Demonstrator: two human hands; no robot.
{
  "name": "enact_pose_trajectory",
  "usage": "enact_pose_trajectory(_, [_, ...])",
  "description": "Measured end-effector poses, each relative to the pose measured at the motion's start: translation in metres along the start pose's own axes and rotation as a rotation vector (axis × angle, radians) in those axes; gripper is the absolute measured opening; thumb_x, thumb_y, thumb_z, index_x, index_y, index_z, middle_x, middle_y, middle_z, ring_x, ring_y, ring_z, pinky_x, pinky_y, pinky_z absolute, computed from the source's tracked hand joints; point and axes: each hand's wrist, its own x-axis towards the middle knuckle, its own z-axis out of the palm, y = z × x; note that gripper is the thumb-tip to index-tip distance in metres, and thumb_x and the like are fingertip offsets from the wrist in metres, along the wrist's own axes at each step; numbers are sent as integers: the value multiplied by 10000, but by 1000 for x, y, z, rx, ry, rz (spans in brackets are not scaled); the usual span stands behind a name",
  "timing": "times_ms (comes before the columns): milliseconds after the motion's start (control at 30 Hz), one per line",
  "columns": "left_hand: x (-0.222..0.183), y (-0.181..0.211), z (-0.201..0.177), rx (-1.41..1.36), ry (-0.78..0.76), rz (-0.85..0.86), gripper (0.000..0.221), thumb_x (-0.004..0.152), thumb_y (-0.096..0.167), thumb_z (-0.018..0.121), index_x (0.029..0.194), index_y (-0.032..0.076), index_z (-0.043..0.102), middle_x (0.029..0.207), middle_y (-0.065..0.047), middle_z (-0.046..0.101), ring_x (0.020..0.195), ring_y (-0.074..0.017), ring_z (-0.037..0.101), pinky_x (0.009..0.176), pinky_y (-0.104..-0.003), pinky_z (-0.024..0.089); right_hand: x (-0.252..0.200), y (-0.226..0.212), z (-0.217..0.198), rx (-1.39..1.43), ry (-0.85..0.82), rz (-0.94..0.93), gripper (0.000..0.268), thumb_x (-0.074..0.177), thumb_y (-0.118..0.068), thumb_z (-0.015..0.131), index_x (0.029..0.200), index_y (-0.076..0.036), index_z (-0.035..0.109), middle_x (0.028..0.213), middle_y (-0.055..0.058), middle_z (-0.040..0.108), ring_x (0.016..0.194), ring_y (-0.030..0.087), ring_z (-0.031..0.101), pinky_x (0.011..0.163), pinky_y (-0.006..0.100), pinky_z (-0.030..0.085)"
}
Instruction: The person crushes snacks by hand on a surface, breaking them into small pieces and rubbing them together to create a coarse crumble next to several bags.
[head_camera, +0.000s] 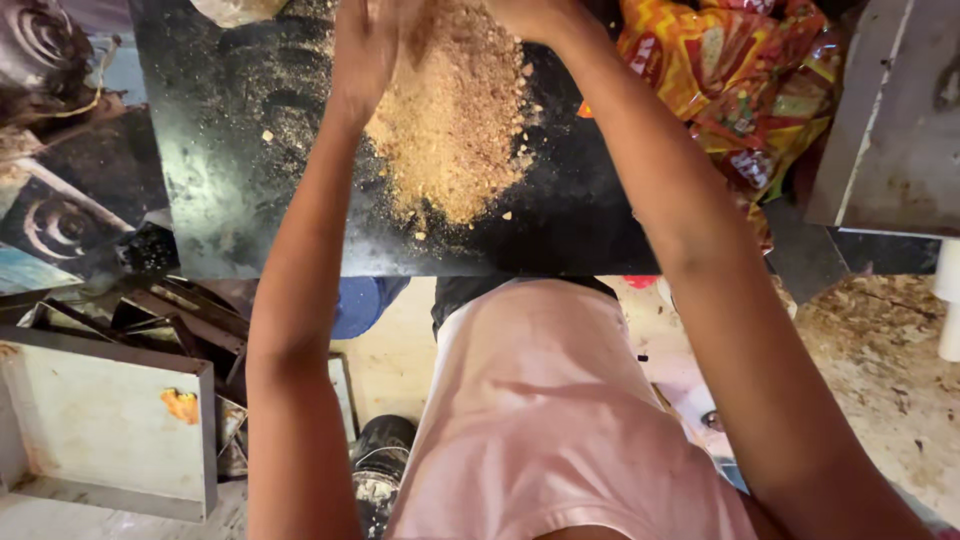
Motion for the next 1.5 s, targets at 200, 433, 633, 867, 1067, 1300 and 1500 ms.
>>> enact_pose_trajectory(200, [-144,9,2,781,-274,-69,951,1031,652,521,1673,86,108,1717,-239,-5,1594,-383,17,1255,-629,15,-110,28,65,107,229,-462,632,1139,-165,534,1673,-50,215,1759,178,121,1648,359,124,1364,404,95])
enact_pose_trajectory(433, [-185,5,55,904,-255,198,891,1021,373,669,1699,218,113,1728,-222,-67,1612,-425,-38,1324,-560,25,-164,25,88,-132,167,-457,440,934,96,488,1324,0,668,1462,204,612,1409,332,532,1210,391,381])
enact_pose_trajectory(633, [-82,-2,55,831,-285,221,1192,874,-223,649,1745,383,105,1815,-69,7,1662,-304,40,1326,-465,209,-103,8,45,71,299,-58,295,1025,-85,537,1280,-13,666,1219,201,721,1183,354,619,1064,445,460])
enact_pose_trajectory(867, [-104,-3,34,706,-171,338,869,1108,411,644,1696,279,18,1725,-159,-89,1588,-393,28,1292,-619,131,-150,-8,67,20,278,-422,420,1066,-102,566,1440,86,529,1554,315,429,1464,445,401,1214,468,323])
enact_pose_trajectory(1067, [-189,-2,46,914,-375,112,740,1111,502,493,1716,231,166,1770,-182,27,1611,-343,84,1285,-657,20,-187,9,89,-17,276,-531,394,929,87,531,1259,-31,712,1401,166,640,1322,317,608,1118,400,494])
enact_pose_trajectory(1300, [-209,51,65,1009,-525,-278,985,822,856,426,1624,354,149,1706,-184,0,1549,-465,-60,1126,-756,-89,-163,2,49,135,278,-76,148,977,-192,741,1048,-61,738,1170,102,749,1131,259,720,984,374,575])
enact_pose_trajectory(1500, [-154,35,63,1191,-70,51,1090,822,374,868,1693,358,212,1741,-168,9,1582,-396,-21,1227,-687,-1,-217,-27,73,-271,410,-285,1010,820,-480,816,1557,-2,319,1620,295,183,1479,547,154,1190,652,149])
